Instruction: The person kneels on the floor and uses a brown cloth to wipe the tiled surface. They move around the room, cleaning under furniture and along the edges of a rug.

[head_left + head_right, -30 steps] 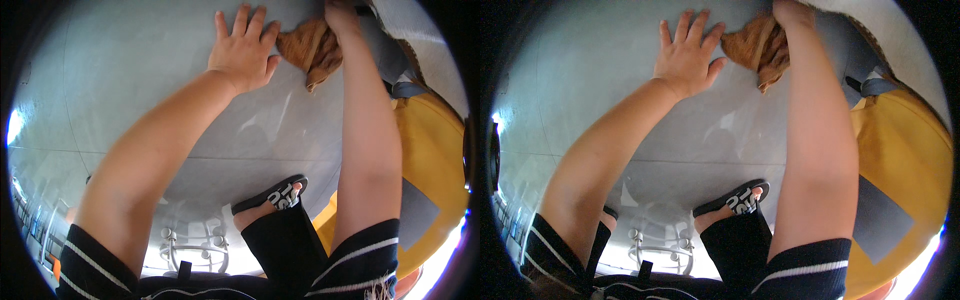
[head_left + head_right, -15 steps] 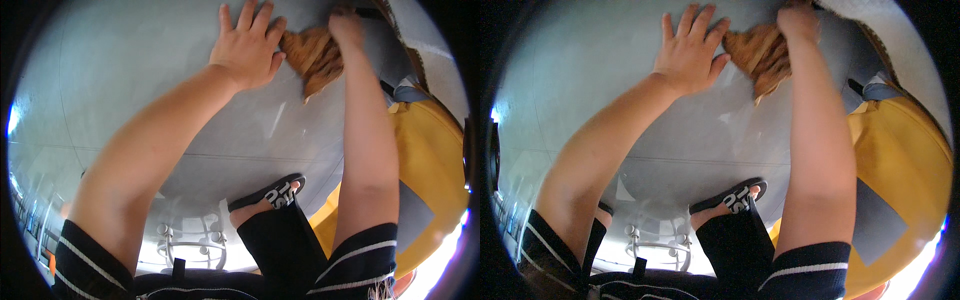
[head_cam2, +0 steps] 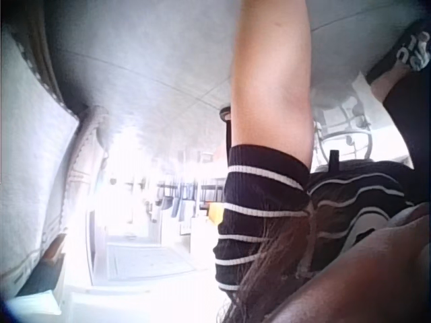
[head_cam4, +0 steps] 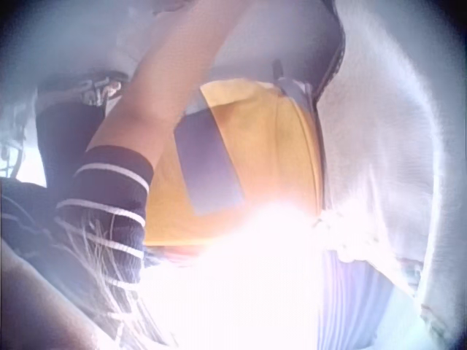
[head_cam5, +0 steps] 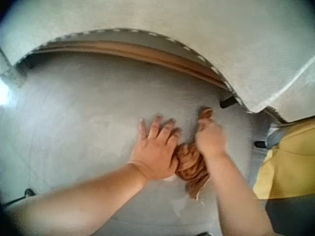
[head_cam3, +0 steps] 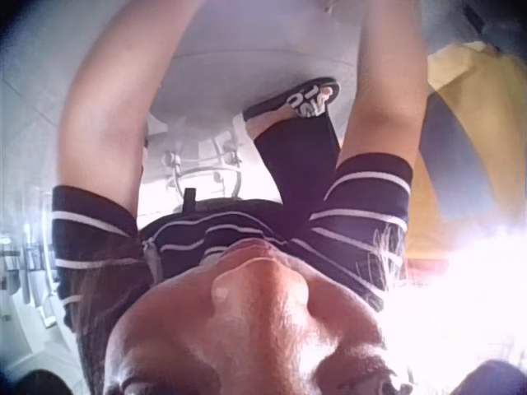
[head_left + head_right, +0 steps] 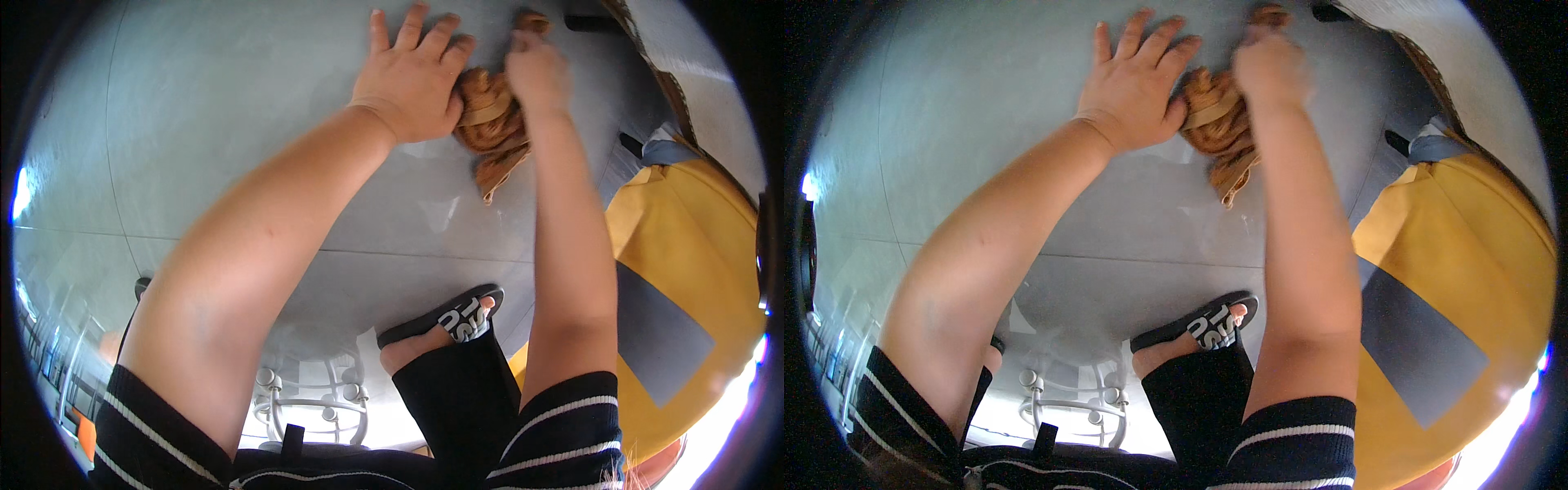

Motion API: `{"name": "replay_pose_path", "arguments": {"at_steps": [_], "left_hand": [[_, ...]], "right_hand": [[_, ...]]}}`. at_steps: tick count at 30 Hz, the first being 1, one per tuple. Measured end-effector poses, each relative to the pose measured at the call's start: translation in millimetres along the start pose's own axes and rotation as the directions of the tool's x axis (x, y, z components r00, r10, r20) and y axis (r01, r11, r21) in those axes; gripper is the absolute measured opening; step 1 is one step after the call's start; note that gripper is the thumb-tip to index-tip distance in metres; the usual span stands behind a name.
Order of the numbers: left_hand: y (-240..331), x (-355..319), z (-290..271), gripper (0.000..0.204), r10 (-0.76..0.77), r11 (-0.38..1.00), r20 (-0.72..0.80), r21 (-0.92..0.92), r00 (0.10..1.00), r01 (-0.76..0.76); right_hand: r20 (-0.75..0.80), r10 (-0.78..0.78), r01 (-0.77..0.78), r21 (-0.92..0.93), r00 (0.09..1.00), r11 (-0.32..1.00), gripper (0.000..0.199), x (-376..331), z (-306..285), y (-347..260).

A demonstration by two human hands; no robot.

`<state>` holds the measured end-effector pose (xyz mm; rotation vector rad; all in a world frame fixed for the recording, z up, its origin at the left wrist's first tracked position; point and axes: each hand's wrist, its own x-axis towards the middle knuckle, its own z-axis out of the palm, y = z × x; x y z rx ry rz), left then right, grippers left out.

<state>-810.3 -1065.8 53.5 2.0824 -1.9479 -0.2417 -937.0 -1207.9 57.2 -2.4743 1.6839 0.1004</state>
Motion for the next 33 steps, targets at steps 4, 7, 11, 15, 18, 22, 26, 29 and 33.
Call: {"name": "replay_pose_path", "arguments": {"at_steps": [4, 7, 11, 15, 18, 22, 26, 29, 33], "left_hand": [[5, 4, 4, 0.06, 0.0, 0.993, -0.116, -0.114, 0.993, -0.013], [2, -2, 16, 0.058, -0.03, 0.999, -0.073, -0.038, 0.997, 0.027], [-5, -4, 14, 0.056, -0.018, 0.99, -0.105, -0.14, 0.994, 0.003], [-4, 1, 16, 0.058, -0.014, 0.993, -0.135, -0.116, 0.991, -0.002], [-2, -3, 15, 0.06, -0.008, 0.992, -0.119, -0.128, 0.993, -0.007], [-4, -1, 11, 0.062, -0.001, 0.988, -0.103, -0.155, 0.995, -0.015], [-4, 3, 10, 0.063, -0.005, 0.985, -0.081, -0.17, 0.997, -0.009], [1, 10, 10, 0.063, 0.018, 0.984, -0.117, -0.175, 0.993, -0.038], [-6, 5, 12, 0.065, 0.007, 0.984, -0.065, -0.177, 0.998, -0.018]], "right_hand": [[0.014, 0.062, -0.061, -0.068, 0.998, 0.996, 0.035, 74, 7, 42], [-0.096, -0.173, 0.156, -0.162, 0.98, 0.974, 0.033, 45, -4, -37], [0.183, -0.119, 0.15, -0.167, 0.976, 0.974, 0.036, 60, -20, -35], [0.114, -0.136, 0.163, -0.271, 0.984, 0.949, 0.039, 74, -9, -16], [0.141, -0.124, 0.166, -0.335, 0.982, 0.928, 0.039, 63, -24, -36], [0.183, -0.158, 0.208, -0.296, 0.97, 0.932, 0.037, 70, -35, -29], [0.182, -0.254, 0.3, -0.31, 0.95, 0.902, 0.034, 76, -19, 1], [0.206, -0.162, 0.221, -0.307, 0.965, 0.926, 0.029, 132, -19, 31], [0.177, -0.334, 0.377, -0.364, 0.926, 0.852, 0.03, 68, -16, -4]]}}
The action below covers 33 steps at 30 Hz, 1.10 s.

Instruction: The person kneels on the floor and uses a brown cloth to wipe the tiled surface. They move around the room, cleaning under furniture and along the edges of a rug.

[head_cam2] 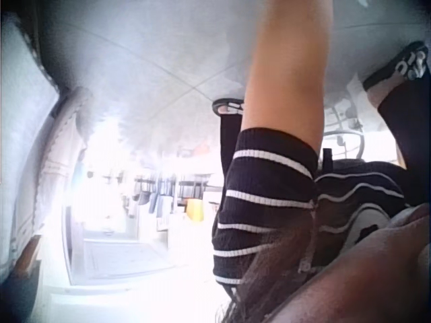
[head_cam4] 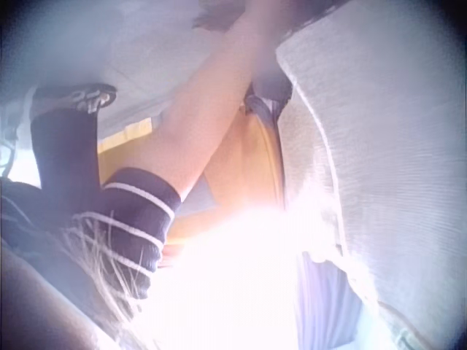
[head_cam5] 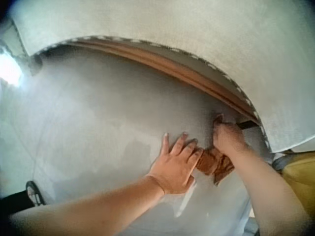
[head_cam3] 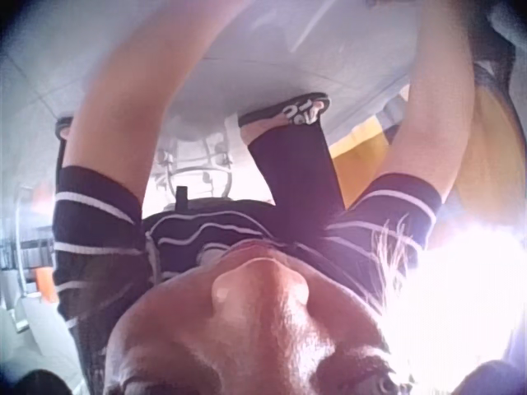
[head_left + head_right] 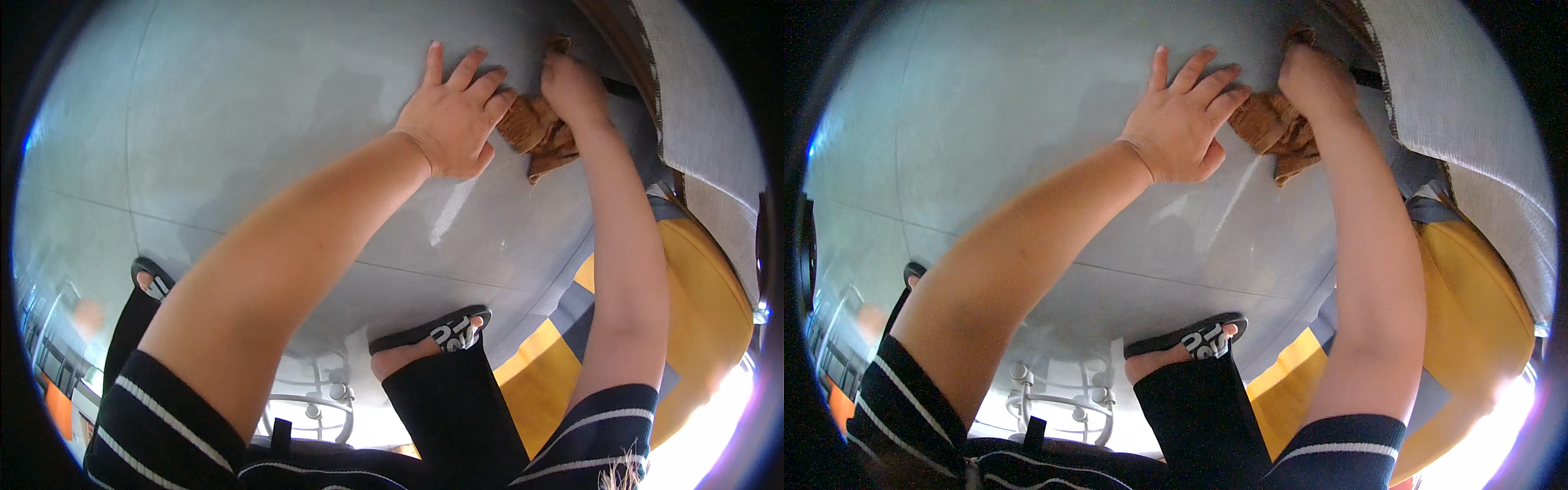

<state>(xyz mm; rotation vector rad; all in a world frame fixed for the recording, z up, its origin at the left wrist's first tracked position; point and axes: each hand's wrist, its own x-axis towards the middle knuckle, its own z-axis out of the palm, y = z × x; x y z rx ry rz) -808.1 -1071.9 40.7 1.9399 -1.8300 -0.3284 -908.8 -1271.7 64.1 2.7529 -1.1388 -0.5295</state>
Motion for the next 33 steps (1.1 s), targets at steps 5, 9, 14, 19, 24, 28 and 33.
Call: {"name": "replay_pose_path", "arguments": {"at_steps": [5, 9, 14, 19, 24, 28, 33], "left_hand": [[5, 6, -1, 0.067, 0.016, 0.999, -0.019, -0.028, 1.0, -0.016], [0, 5, 1, 0.067, 0.012, 1.0, -0.029, -0.029, 1.0, -0.013], [6, 10, -1, 0.068, 0.023, 0.999, -0.037, -0.046, 0.999, -0.025], [-3, 4, -1, 0.069, -0.007, 1.0, -0.008, -0.023, 1.0, 0.006], [7, 9, -6, 0.066, 0.015, 0.999, -0.017, -0.035, 1.0, -0.016], [3, 7, -6, 0.057, 0.015, 1.0, -0.007, -0.013, 1.0, -0.015], [4, -4, -6, 0.042, 0.038, 0.999, 0.008, 0.032, 0.999, -0.038]], "right_hand": [[0.059, 0.019, -0.01, -0.153, 0.998, 0.988, 0.029, 10, -13, 14], [0.069, -0.095, 0.108, -0.216, 0.993, 0.97, 0.028, 5, -19, 1], [0.079, -0.101, 0.119, -0.265, 0.992, 0.957, 0.026, 21, -22, 19], [0.264, -0.096, 0.146, -0.175, 0.96, 0.974, 0.023, -14, -39, -25], [-0.073, 0.148, -0.149, -0.008, 0.986, 0.989, 0.027, 17, -1, 14], [-0.045, 0.172, -0.16, 0.197, 0.984, 0.967, 0.027, 9, -1, -5], [0.068, 0.281, -0.253, 0.664, 0.957, 0.704, 0.029, -88, -3, -26]]}}
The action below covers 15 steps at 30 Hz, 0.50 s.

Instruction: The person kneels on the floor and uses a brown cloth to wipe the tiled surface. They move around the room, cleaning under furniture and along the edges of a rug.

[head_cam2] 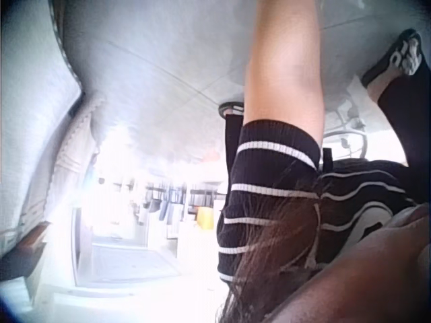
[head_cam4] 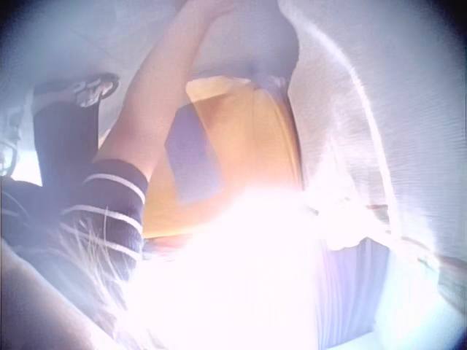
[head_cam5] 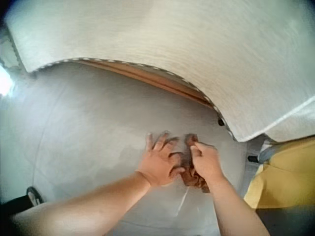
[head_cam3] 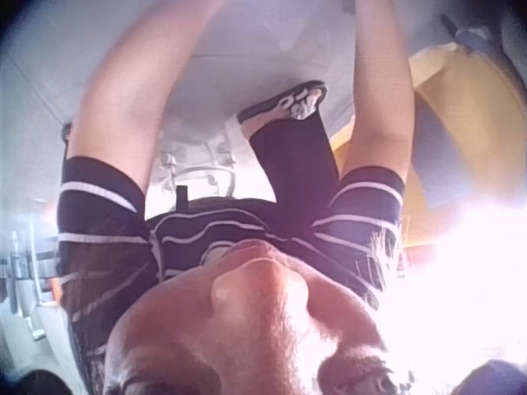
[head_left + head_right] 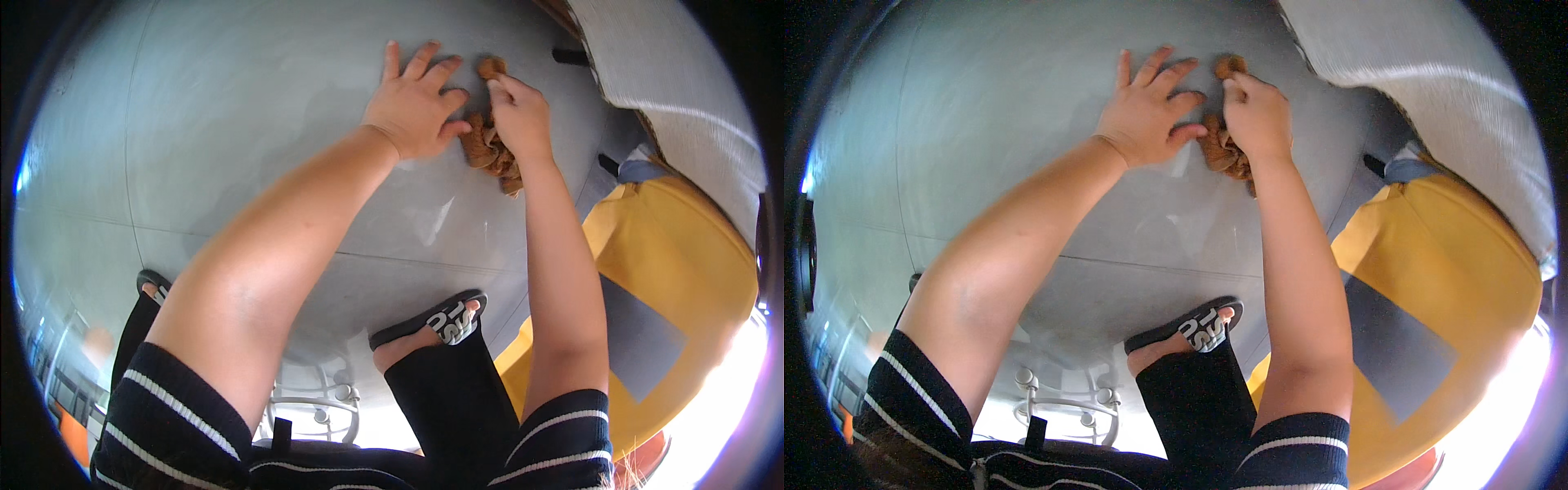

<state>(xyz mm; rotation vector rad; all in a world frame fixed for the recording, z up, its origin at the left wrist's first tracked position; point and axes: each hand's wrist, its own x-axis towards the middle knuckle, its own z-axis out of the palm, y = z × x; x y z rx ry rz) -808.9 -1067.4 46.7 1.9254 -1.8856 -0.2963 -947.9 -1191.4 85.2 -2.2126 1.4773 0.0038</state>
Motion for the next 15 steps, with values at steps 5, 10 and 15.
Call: {"name": "replay_pose_path", "arguments": {"at_steps": [5, 10, 15], "left_hand": [[-1, -3, 6, 0.036, 0.019, 1.0, -0.07, 0.005, 0.997, -0.018], [-1, -8, 6, 0.04, 0.016, 1.0, -0.123, 0.019, 0.992, -0.014], [1, -8, 6, 0.045, 0.001, 0.999, -0.086, 0.049, 0.996, 0.004]], "right_hand": [[0.046, 0.247, -0.121, 0.948, 0.968, 0.296, 0.033, -29, -23, 12], [0.186, -0.002, -0.186, 0.982, 0.982, -0.029, 0.038, -8, -37, 30], [-0.629, -0.062, -0.224, -0.364, 0.775, 0.904, 0.04, 10, -15, 26]]}}
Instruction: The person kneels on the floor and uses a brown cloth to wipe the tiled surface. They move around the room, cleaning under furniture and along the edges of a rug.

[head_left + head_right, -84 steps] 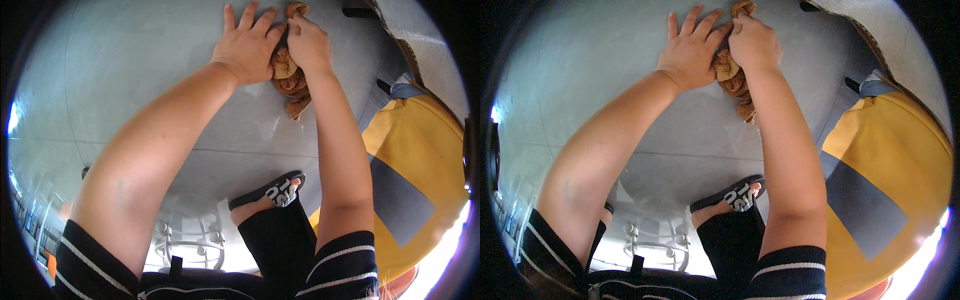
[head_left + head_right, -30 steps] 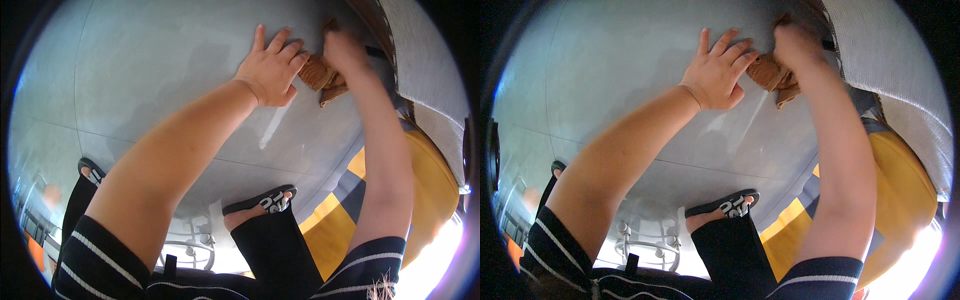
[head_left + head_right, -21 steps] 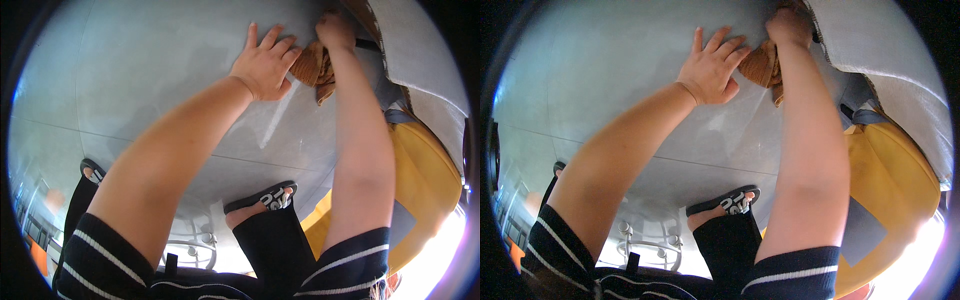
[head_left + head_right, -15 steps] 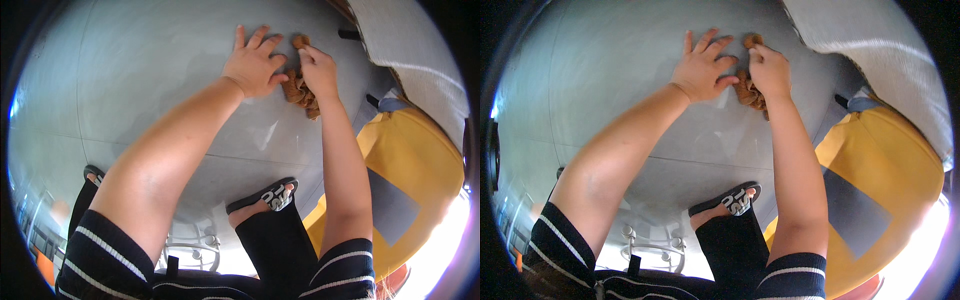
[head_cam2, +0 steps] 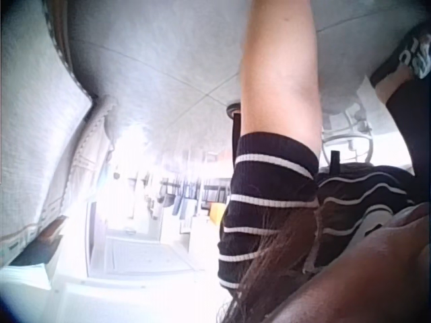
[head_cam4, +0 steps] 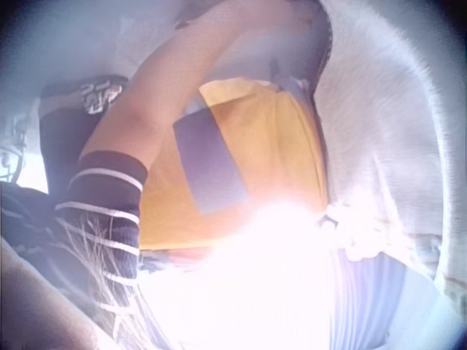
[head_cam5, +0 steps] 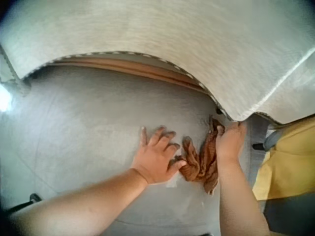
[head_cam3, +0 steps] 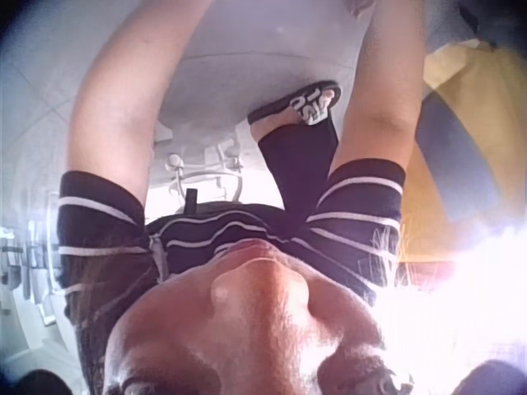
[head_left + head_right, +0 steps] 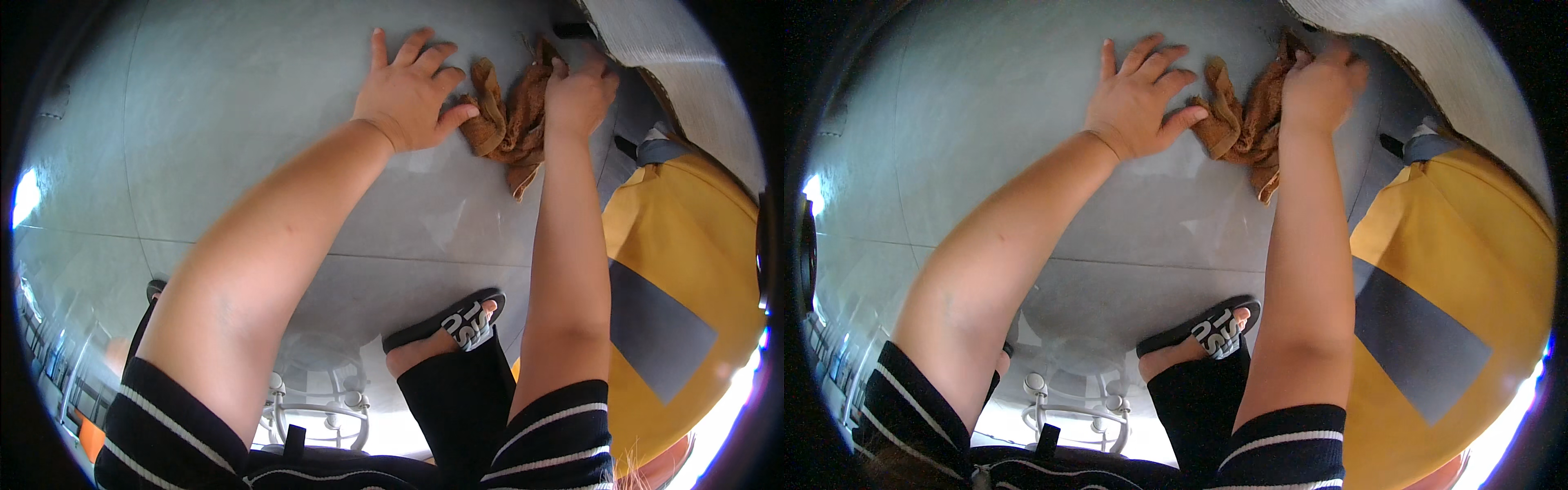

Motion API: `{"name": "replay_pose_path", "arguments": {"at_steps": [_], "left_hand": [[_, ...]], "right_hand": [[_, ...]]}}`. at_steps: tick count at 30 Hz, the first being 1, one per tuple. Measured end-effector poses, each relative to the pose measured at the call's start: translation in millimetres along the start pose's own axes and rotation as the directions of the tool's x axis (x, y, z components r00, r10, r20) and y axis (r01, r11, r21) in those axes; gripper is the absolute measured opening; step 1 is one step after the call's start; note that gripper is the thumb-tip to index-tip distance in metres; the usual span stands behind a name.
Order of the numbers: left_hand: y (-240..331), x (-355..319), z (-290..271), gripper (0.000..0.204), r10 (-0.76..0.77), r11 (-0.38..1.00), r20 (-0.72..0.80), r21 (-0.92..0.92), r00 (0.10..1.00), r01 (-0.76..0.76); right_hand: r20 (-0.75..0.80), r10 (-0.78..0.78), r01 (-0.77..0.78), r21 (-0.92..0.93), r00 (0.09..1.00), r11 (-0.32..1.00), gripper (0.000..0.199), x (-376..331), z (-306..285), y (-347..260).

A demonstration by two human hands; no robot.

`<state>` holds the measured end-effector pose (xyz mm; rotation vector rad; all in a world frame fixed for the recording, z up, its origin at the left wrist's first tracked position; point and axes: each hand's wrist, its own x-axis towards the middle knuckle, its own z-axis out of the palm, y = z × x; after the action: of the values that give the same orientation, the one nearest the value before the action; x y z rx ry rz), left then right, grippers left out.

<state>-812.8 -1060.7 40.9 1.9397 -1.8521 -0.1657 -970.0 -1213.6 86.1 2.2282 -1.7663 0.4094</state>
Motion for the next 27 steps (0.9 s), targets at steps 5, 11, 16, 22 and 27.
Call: {"name": "replay_pose_path", "arguments": {"at_steps": [5, 11, 16, 22, 27], "left_hand": [[0, -1, 1, 0.05, -0.009, 1.0, 0.005, -0.027, 1.0, 0.009], [4, 1, -2, 0.051, -0.008, 0.999, -0.017, -0.048, 1.0, 0.008], [-1, 1, -6, 0.047, -0.021, 1.0, 0.059, -0.009, 0.998, 0.022], [1, 6, -7, 0.046, 0.008, 0.998, 0.048, -0.067, 0.999, -0.005], [-4, 12, -6, 0.043, 0.003, 0.998, 0.123, -0.067, 0.992, 0.005]], "right_hand": [[0.406, -0.165, 0.18, 0.0, 0.899, 0.984, 0.046, -6, 27, 0], [0.393, -0.262, 0.304, -0.047, 0.881, 0.951, 0.054, 29, 39, -47], [0.178, -0.56, 0.545, 0.126, 0.809, 0.829, 0.049, 19, 50, -60], [0.597, -0.294, 0.325, 0.059, 0.746, 0.944, 0.048, 76, 39, -67], [0.318, -0.56, 0.555, 0.118, 0.765, 0.824, 0.056, 10, 41, -55]]}}
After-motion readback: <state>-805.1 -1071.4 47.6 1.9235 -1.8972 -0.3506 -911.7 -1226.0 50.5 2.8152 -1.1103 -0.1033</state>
